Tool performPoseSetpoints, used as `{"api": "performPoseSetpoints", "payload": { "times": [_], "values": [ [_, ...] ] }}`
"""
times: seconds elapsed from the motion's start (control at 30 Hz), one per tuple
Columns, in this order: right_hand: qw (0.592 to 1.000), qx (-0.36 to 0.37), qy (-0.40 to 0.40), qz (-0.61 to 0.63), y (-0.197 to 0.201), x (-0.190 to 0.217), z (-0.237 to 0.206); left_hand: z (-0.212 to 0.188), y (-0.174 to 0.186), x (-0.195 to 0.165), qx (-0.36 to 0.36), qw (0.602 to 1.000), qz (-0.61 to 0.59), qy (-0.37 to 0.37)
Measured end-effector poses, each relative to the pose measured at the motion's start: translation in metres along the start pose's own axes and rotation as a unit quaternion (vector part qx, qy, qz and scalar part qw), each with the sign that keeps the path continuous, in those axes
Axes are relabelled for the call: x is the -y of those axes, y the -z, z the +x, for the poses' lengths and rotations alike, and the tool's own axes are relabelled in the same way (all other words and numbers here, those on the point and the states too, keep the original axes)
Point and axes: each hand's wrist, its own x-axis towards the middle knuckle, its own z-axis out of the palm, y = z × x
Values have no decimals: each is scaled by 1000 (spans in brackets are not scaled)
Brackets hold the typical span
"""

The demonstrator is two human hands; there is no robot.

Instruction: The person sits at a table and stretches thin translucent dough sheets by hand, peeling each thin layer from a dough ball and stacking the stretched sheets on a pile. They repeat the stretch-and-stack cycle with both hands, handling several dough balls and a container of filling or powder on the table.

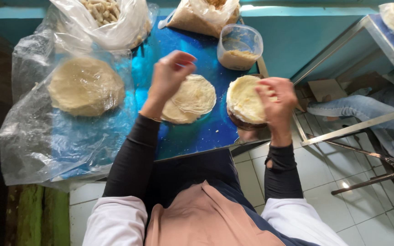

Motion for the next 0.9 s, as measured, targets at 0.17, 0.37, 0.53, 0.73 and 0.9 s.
{"api": "performPoseSetpoints", "payload": {
  "times": [0.17, 0.37, 0.53, 0.73, 0.9],
  "values": [
    [942, 262, 210, -13, -78, 73, -3, -10, 41, 2, -89, 989, -35, 111],
    [941, 268, 197, -60, -92, 89, -1, -26, 51, -1, -77, 984, -4, 161],
    [964, 243, 107, -6, -105, 59, -10, -35, 52, -2, 17, 987, 20, 156],
    [905, 247, -142, 317, -144, 11, 49, -33, 41, -5, 25, 978, -67, 195],
    [855, 261, -183, 408, -181, 20, 50, -32, 32, 4, -3, 975, -132, 180]
  ]
}}
